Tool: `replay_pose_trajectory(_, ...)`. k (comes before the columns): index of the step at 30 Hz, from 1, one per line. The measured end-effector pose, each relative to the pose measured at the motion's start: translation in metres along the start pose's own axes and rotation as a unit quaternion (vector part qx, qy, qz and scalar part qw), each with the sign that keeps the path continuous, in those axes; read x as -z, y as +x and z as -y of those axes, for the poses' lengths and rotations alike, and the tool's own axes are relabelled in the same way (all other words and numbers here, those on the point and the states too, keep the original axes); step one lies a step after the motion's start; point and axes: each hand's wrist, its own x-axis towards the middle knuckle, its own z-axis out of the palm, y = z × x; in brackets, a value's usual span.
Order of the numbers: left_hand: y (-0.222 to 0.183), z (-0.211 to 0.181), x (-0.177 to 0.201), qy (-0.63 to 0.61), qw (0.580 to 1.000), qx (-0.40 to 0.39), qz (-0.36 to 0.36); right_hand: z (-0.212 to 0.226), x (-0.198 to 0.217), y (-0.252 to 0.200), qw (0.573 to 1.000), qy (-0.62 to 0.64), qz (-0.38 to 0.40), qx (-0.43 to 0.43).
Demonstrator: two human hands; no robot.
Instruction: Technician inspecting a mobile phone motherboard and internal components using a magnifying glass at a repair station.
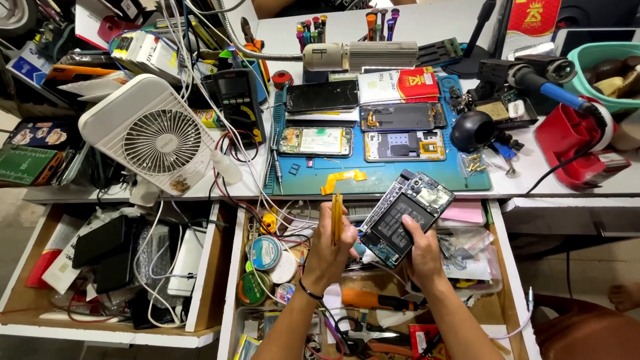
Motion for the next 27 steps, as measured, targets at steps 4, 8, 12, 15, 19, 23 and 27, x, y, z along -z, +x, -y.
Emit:
replay_pose_trajectory(4,-0.001,0.001,0.0,-0.002,1.0,0.001,0.024,-0.009,0.008,0.007,1.0,0.01,0.01,0.001)
replay_pose_trajectory(8,-0.003,0.011,0.002,-0.058,0.997,0.031,0.027,-0.018,0.017,0.014,0.999,0.021,0.026,0.008)
replay_pose_trajectory(12,0.008,0.02,-0.008,-0.111,0.993,-0.022,-0.022,-0.04,0.029,0.036,0.999,0.045,0.028,0.007)
replay_pose_trajectory(15,0.002,0.01,-0.007,-0.085,0.99,-0.086,-0.067,-0.031,0.026,0.023,0.999,0.047,0.014,0.013)
replay_pose_trajectory(19,0.005,0.03,-0.008,-0.102,0.979,-0.136,-0.111,-0.025,0.03,0.029,0.998,0.065,0.009,0.014)
replay_pose_trajectory(23,0.005,0.042,-0.003,-0.076,0.975,-0.16,-0.132,-0.014,0.022,0.017,0.997,0.036,0.061,-0.024)
replay_pose_trajectory(27,0.003,0.062,0.0,-0.037,0.963,-0.216,-0.156,-0.004,0.007,0.001,0.998,0.053,0.017,0.033)
